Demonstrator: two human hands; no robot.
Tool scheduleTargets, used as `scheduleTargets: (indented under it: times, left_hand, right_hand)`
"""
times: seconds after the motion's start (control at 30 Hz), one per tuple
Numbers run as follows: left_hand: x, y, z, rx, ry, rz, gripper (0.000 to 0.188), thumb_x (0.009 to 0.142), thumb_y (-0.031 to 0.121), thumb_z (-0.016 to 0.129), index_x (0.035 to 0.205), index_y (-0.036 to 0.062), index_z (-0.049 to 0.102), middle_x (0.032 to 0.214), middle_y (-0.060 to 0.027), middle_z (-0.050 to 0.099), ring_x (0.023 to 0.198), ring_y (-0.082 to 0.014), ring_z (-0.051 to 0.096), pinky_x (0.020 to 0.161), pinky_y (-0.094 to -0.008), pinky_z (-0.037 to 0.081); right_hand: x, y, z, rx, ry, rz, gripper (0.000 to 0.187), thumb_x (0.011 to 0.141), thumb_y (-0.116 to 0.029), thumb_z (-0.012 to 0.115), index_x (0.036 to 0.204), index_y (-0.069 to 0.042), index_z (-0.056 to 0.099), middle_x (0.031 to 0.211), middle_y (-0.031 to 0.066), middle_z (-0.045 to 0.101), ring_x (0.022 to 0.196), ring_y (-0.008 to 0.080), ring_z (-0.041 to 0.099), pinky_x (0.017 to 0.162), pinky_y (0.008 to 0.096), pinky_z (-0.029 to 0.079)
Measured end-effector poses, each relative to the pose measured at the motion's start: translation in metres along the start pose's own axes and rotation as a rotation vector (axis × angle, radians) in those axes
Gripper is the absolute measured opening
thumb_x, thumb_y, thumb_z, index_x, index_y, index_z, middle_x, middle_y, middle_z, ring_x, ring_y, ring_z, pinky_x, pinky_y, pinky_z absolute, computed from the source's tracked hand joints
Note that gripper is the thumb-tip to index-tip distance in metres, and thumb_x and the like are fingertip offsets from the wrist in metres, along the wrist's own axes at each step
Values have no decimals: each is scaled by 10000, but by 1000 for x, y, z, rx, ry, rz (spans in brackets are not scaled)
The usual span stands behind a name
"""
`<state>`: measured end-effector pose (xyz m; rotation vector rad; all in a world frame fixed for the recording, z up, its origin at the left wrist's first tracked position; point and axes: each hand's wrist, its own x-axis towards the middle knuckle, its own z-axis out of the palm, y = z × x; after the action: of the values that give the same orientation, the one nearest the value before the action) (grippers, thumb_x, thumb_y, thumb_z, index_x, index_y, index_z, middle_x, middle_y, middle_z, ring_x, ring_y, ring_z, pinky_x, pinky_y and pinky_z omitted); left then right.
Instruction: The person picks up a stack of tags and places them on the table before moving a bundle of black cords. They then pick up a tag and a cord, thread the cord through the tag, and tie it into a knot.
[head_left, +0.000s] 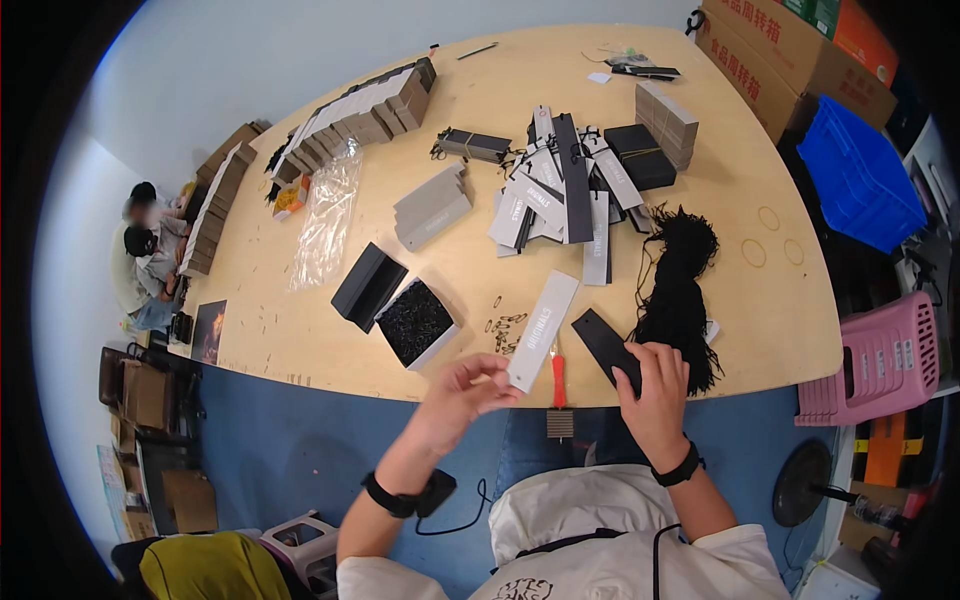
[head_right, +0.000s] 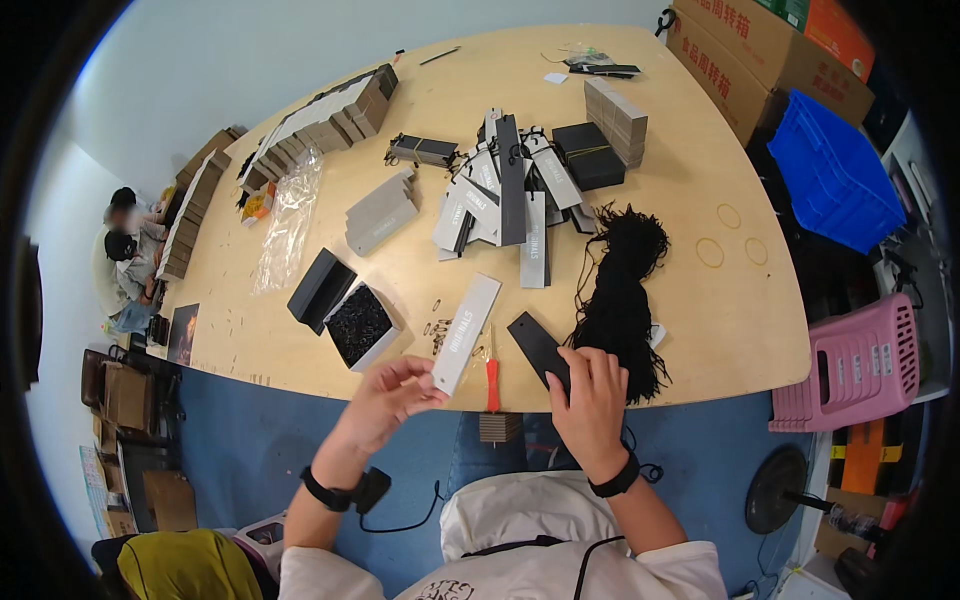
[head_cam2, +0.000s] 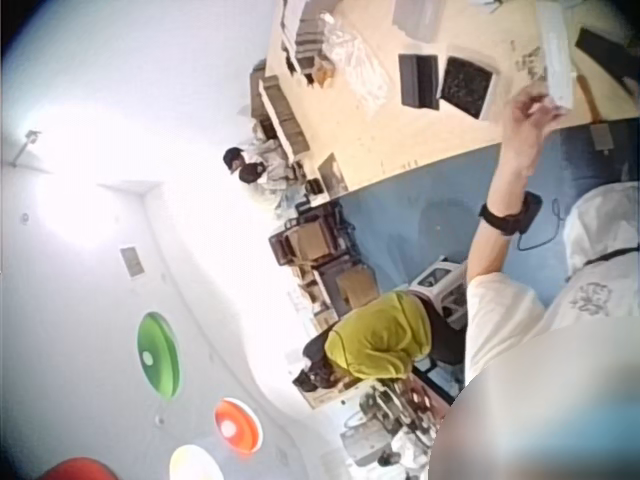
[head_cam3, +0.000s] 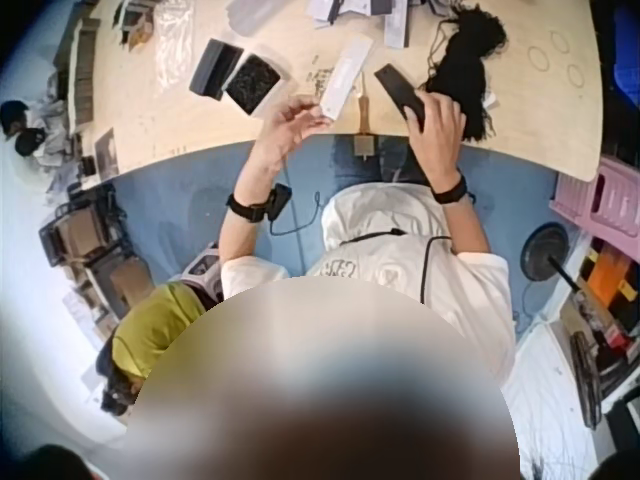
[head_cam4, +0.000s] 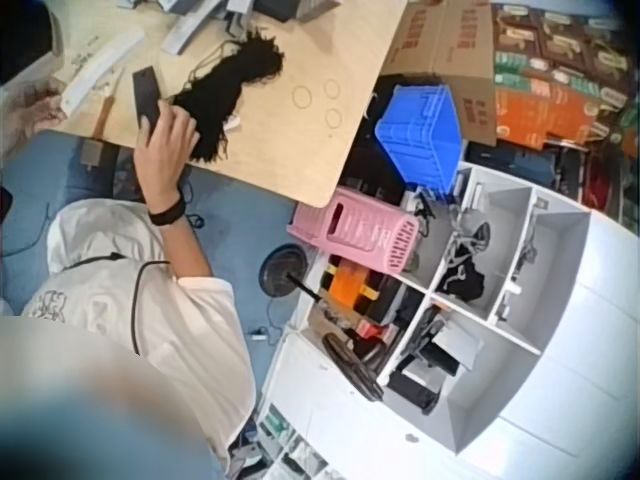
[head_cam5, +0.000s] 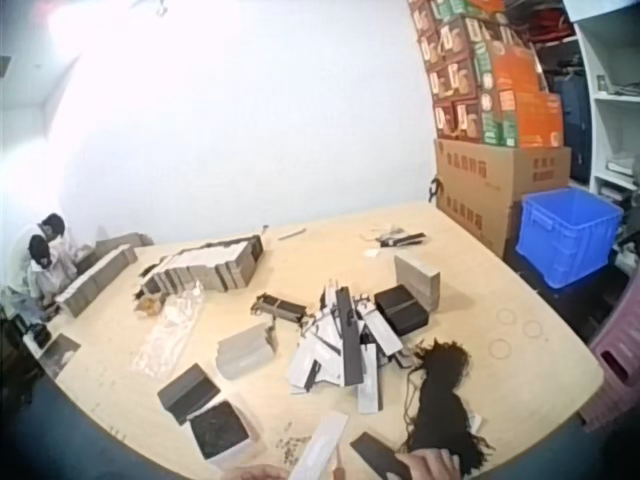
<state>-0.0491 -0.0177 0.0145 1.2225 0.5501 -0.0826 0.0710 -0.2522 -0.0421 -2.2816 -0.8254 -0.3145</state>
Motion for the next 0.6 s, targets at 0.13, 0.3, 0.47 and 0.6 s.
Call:
scheduleTargets:
  times: [0.13, 0.3, 0.47, 0.6]
  left_hand:
    - [-9, -28, 24, -58, -84, 34, 169, 960, 41, 586, 1112, -28, 569, 1077, -93, 633, 958, -165, 670, 895, -291, 556]
    - [-13, -46, 47, -77, -74, 31, 146, 979, 42, 554, 1109, -25, 558, 1074, -96, 634, 995, -186, 665, 910, -306, 552]
    - [-11, -56, 53, -153, -93, 24, 135, 982, 30, 540, 1103, -29, 532, 1083, -114, 630, 1030, -218, 661, 928, -339, 548]
    - [-13, -57, 57, -142, -110, 33, 140, 982, 29, 538, 1107, -31, 522, 1095, -122, 626, 1029, -218, 661, 936, -343, 545]
  right_hand:
    - [-2, -3, -2, 253, 57, 110, 369, 811, 19, 695, 1161, -10, 582, 1094, 146, 509, 1000, 322, 557, 849, 388, 477]
    - [4, 0, -5, 314, 145, 109, 410, 811, 9, 703, 1200, -27, 577, 1100, 146, 526, 1000, 300, 575, 862, 368, 473]
    - [3, 3, -13, 386, 124, 214, 451, 809, -10, 721, 1238, -40, 582, 1083, 117, 531, 958, 258, 574, 848, 347, 475]
    - [-2, 2, -19, 419, 149, 249, 454, 817, -5, 719, 1250, -49, 589, 1075, 109, 520, 969, 247, 563, 846, 332, 472]
